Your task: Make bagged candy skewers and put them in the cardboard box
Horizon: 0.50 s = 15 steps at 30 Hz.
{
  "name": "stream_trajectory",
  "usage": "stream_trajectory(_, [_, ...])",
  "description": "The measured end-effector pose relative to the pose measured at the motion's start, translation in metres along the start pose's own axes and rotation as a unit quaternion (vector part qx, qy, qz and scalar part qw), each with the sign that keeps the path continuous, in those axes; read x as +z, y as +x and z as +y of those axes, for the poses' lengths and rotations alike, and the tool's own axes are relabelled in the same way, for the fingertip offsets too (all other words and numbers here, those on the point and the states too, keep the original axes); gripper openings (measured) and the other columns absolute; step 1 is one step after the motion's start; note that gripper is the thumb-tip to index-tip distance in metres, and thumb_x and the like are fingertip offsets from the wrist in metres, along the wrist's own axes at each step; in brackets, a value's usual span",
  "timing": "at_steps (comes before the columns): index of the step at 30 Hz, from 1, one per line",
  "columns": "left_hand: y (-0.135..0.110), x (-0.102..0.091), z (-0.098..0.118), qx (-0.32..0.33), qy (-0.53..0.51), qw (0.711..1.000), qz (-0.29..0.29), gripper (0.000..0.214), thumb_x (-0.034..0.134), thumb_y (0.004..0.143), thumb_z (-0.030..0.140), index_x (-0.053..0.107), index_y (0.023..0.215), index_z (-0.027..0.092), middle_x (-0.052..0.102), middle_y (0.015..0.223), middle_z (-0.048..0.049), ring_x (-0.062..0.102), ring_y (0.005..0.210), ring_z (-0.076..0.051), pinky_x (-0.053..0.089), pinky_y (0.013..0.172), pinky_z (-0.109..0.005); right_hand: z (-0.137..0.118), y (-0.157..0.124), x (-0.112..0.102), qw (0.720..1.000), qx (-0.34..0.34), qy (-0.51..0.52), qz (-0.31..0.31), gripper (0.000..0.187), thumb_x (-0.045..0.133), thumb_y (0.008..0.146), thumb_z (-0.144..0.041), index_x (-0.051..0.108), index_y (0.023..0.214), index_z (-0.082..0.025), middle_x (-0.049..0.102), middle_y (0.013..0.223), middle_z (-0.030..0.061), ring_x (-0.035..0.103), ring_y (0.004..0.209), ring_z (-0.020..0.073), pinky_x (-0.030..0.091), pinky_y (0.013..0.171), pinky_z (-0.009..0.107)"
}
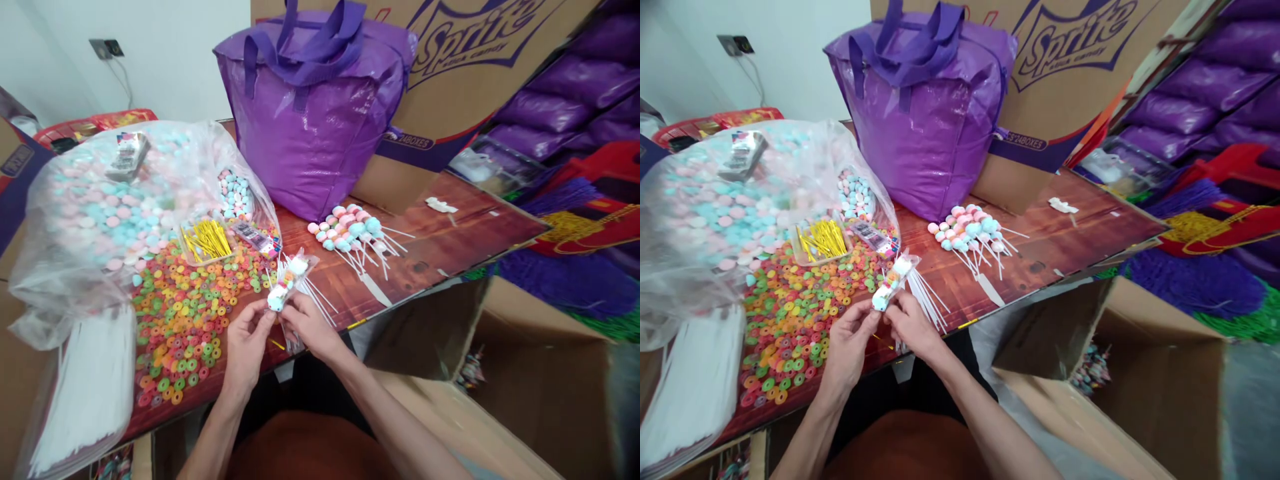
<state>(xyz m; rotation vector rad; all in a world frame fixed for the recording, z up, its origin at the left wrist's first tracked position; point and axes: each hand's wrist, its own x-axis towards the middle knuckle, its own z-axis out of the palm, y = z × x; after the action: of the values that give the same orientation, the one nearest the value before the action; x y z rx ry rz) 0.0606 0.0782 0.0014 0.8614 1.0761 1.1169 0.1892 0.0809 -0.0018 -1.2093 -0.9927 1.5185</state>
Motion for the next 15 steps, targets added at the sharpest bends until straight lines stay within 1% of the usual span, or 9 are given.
stream_trajectory(2, [0.002, 0.003, 0.001, -0.01, -0.05, 0.999, 0.013, 0.031, 0.084, 0.07, 0.036, 0.074, 0.092, 0.015, 0.07, 0.083, -0.0025, 0.06, 0.073, -0.01, 0.049, 0.07, -0.02, 0.001, -0.003, 0.002, 0.997, -0.057, -0.053, 0.027, 0.013, 0.053, 0.089, -0.029, 0.048, 0.08, -0.021, 0.049, 0.062, -0.0074, 0.041, 0.043, 0.0076, 0.036, 0.042, 0.021])
stream_trajectory(3, [0.003, 0.003, 0.002, -0.03, -0.091, 0.995, 0.018, 0.031, 0.085, 0.068, 0.034, 0.074, 0.09, 0.015, 0.068, 0.077, -0.0008, 0.056, 0.066, -0.008, 0.047, 0.064, -0.018, 0.001, -0.006, 0.003, 0.988, -0.103, -0.1, 0.053, 0.013, 0.051, 0.092, -0.028, 0.05, 0.081, -0.021, 0.052, 0.064, -0.0054, 0.048, 0.049, 0.0095, 0.042, 0.047, 0.022])
stream_trajectory(4, [0.005, 0.004, 0.003, -0.058, -0.136, 0.989, 0.023, 0.031, 0.087, 0.065, 0.031, 0.073, 0.087, 0.014, 0.064, 0.072, 0.0013, 0.052, 0.059, -0.005, 0.045, 0.059, -0.016, 0.001, -0.008, 0.003, 0.971, -0.161, -0.153, 0.086, 0.013, 0.049, 0.094, -0.026, 0.054, 0.084, -0.02, 0.057, 0.069, -0.0027, 0.055, 0.058, 0.0119, 0.047, 0.055, 0.024])
stream_trajectory(5, [0.006, 0.004, 0.004, -0.09, -0.178, 0.98, 0.026, 0.031, 0.089, 0.062, 0.027, 0.072, 0.084, 0.013, 0.06, 0.067, 0.0034, 0.047, 0.054, -0.003, 0.042, 0.054, -0.015, 0.0, -0.011, 0.003, 0.945, -0.223, -0.206, 0.118, 0.013, 0.047, 0.096, -0.023, 0.058, 0.09, -0.02, 0.062, 0.077, 0.0006, 0.061, 0.069, 0.0144, 0.051, 0.064, 0.027])
stream_trajectory(6, [0.008, 0.004, 0.005, -0.122, -0.213, 0.969, 0.029, 0.031, 0.09, 0.059, 0.023, 0.07, 0.081, 0.013, 0.056, 0.064, 0.005, 0.044, 0.051, -0.002, 0.04, 0.05, -0.014, 0.0, -0.013, 0.003, 0.913, -0.285, -0.256, 0.142, 0.017, 0.044, 0.098, -0.019, 0.061, 0.098, -0.02, 0.065, 0.086, 0.004, 0.064, 0.08, 0.0163, 0.052, 0.072, 0.029])
stream_trajectory(7, [0.009, 0.004, 0.006, -0.148, -0.238, 0.959, 0.029, 0.032, 0.091, 0.057, 0.019, 0.069, 0.079, 0.012, 0.054, 0.062, 0.0057, 0.043, 0.049, -0.002, 0.039, 0.048, -0.014, 0.0, -0.014, 0.002, 0.877, -0.341, -0.301, 0.153, 0.023, 0.042, 0.098, -0.016, 0.063, 0.106, -0.02, 0.067, 0.095, 0.0069, 0.065, 0.089, 0.0176, 0.053, 0.078, 0.03])
stream_trajectory(9, [0.012, 0.004, 0.008, -0.185, -0.27, 0.945, 0.028, 0.032, 0.09, 0.056, 0.013, 0.067, 0.077, 0.011, 0.054, 0.063, 0.0053, 0.044, 0.05, -0.002, 0.039, 0.046, -0.014, 0.001, -0.015, 0.001, 0.812, -0.423, -0.374, 0.149, 0.028, 0.043, 0.098, -0.011, 0.066, 0.112, -0.02, 0.068, 0.105, 0.0103, 0.065, 0.097, 0.0191, 0.053, 0.083, 0.032])
stream_trajectory(12, [0.012, 0.005, 0.012, -0.218, -0.293, 0.93, 0.035, 0.025, 0.085, 0.063, 0.008, 0.065, 0.078, 0.01, 0.056, 0.065, 0.0039, 0.047, 0.05, -0.003, 0.039, 0.044, -0.013, 0.001, -0.012, -0.003, 0.742, -0.48, -0.445, 0.147, 0.023, 0.051, 0.096, -0.01, 0.068, 0.109, -0.018, 0.071, 0.096, 0.0103, 0.066, 0.088, 0.0193, 0.052, 0.075, 0.032])
stream_trajectory(15, [0.008, 0.008, 0.019, -0.251, -0.306, 0.917, 0.046, 0.011, 0.072, 0.075, 0.004, 0.063, 0.079, 0.01, 0.058, 0.066, 0.0027, 0.048, 0.049, -0.003, 0.04, 0.043, -0.013, -0.002, -0.01, -0.007, 0.697, -0.508, -0.488, 0.139, 0.017, 0.053, 0.096, -0.012, 0.067, 0.105, -0.017, 0.071, 0.09, 0.0092, 0.064, 0.081, 0.0191, 0.048, 0.07, 0.033])
